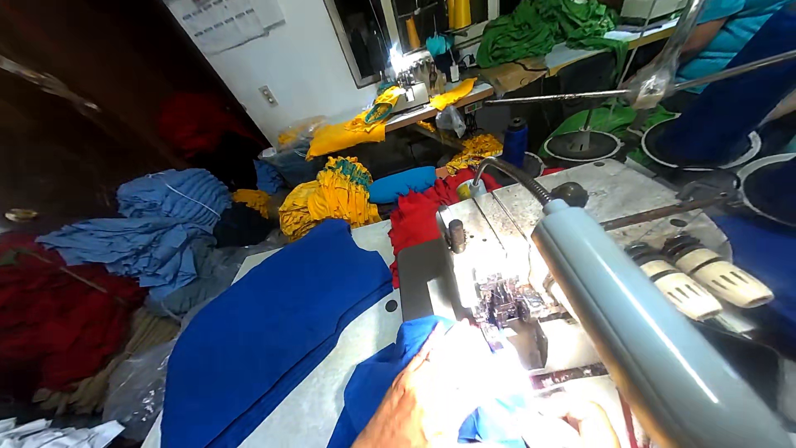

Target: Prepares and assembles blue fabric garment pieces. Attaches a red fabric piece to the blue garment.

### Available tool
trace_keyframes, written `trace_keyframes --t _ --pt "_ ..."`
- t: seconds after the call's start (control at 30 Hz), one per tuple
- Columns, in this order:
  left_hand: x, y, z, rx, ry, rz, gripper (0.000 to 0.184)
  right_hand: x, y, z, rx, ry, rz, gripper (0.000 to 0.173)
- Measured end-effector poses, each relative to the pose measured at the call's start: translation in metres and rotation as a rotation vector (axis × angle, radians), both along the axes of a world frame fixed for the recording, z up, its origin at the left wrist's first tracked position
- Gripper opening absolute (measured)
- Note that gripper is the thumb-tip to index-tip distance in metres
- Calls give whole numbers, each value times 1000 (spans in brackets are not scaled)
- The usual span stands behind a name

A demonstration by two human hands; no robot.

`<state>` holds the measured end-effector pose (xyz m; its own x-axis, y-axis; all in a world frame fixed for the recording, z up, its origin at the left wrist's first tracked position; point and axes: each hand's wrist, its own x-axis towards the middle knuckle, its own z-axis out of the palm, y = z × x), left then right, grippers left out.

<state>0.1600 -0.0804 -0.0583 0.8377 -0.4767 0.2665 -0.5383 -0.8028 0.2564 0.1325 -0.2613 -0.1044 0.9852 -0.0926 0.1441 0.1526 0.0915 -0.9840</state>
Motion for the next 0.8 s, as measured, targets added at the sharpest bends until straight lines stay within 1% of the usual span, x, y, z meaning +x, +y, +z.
trace_keyframes --t 0.03,0.1,0.13,0.2,0.23,0.3,0.37,0.43,0.5,0.57,0.67,0.73,0.8 --pt "6 5 -4 -23 -27 -47 79 2 0 1 9 -5 2 15" --pt "17 13 -12 -114 -148 -159 67 5 -1 0 22 -43 5 9" --pt "20 15 -15 -132 -169 -184 65 6 -1 -5 28 -77 7 9" --pt "20 17 -18 -135 -164 -200 65 6 -1 -18 51 -130 36 19" --pt "19 16 -19 -119 -175 -201 66 5 -2 -20 77 -124 41 22" --pt "13 12 -20 -75 -241 -194 69 4 -6 -17 118 -32 70 24" --pt "2 4 -25 -81 -351 -186 66 3 -13 -9 195 100 135 18" --pt "-5 -5 -31 -142 -432 -173 56 6 -19 -3 327 229 189 12" --pt "-10 -14 -37 -175 -459 -148 41 8 -23 0 380 280 197 16" --pt "-8 -22 -41 -175 -493 -115 28 9 -24 0 342 260 163 16" --pt "-3 -27 -43 -156 -542 -110 18 8 -23 -5 253 176 116 19" --pt "-3 -28 -41 -150 -548 -107 16 7 -23 -10 210 105 109 21" --pt "-6 -29 -38 -209 -502 -101 15 5 -22 -13 169 75 104 21"
